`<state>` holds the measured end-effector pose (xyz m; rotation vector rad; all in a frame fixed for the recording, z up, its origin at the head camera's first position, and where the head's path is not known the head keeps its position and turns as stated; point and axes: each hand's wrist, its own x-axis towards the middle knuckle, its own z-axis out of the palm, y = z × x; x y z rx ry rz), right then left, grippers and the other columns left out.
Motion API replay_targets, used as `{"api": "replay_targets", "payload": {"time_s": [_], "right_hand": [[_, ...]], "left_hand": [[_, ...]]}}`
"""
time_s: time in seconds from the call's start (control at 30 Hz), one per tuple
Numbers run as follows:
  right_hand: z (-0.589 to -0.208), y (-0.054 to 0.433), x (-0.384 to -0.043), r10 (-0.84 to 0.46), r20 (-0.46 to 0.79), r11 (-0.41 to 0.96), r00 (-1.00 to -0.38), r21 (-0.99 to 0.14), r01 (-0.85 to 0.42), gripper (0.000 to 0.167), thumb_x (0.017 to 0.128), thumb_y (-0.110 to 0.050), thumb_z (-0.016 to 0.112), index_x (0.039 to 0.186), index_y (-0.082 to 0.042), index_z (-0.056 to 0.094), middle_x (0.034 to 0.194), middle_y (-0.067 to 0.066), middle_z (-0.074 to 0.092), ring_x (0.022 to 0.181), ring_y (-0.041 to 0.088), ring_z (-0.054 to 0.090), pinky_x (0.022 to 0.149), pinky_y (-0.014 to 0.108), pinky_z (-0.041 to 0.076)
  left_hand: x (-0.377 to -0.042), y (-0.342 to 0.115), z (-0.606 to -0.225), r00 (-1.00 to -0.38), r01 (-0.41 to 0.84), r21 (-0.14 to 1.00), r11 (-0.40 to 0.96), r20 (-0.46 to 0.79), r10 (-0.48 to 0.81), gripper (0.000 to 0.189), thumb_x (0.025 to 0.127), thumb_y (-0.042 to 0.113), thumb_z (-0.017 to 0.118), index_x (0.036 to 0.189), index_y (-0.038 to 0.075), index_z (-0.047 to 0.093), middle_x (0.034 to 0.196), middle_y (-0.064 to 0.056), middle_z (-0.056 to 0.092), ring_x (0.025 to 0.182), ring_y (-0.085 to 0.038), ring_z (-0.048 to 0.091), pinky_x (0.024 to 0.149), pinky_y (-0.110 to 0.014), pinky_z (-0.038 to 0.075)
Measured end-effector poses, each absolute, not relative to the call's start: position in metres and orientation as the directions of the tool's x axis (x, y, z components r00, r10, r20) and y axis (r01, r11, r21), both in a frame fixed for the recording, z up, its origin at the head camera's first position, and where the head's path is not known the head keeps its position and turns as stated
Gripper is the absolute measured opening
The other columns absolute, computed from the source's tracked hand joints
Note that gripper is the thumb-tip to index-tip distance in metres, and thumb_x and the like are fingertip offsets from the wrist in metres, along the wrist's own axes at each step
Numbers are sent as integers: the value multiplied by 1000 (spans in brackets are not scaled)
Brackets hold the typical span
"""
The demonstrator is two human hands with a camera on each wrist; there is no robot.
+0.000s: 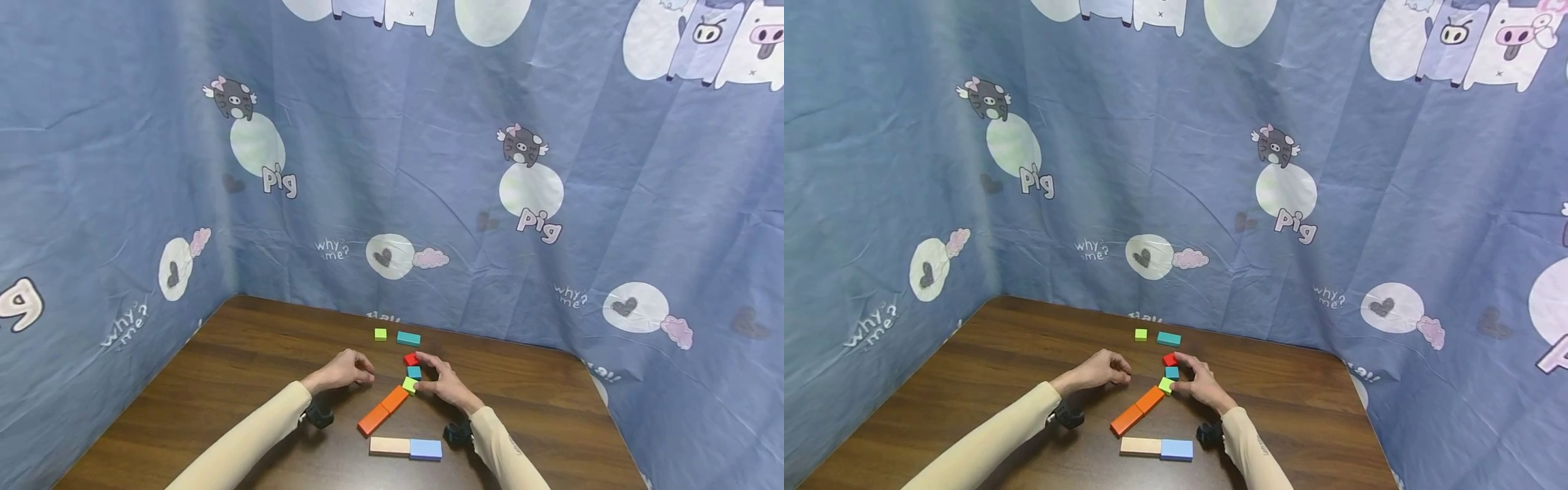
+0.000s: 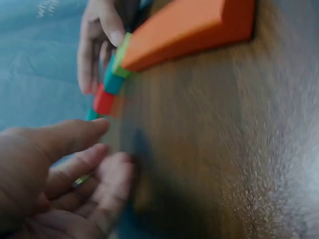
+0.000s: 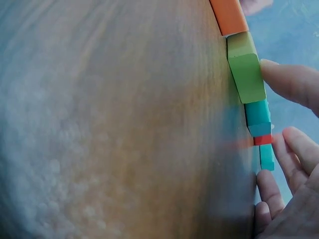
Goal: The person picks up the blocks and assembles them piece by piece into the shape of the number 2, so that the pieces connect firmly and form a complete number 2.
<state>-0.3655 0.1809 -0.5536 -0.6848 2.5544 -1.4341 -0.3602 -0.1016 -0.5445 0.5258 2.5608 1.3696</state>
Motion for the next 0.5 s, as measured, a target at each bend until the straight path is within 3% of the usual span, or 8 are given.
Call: {"api": "replay_targets", "payload": {"time_s": [0.17,0.5], "right_hand": [[-571,186,-380,-442,107,486,-891,-806,-338,70,80,-15,77,142,-13,45,142,11,48,131,37,34,104,63,23],[-573,187,-383,-470,83,473,-879,-817,-331,72,79,-25,78,143,-17,45,144,7,47,135,35,32,107,63,20]], "left_hand": [[-384,-94,-556,-925,293,804,518,103,365,16,83,13,71,96,4,71,86,-2,71,75,-9,60,65,-26,48],[-419,-71,-565,-941,299,793,531,152,303,25,82,5,68,106,0,68,93,-8,71,82,-14,64,73,-31,52]]}}
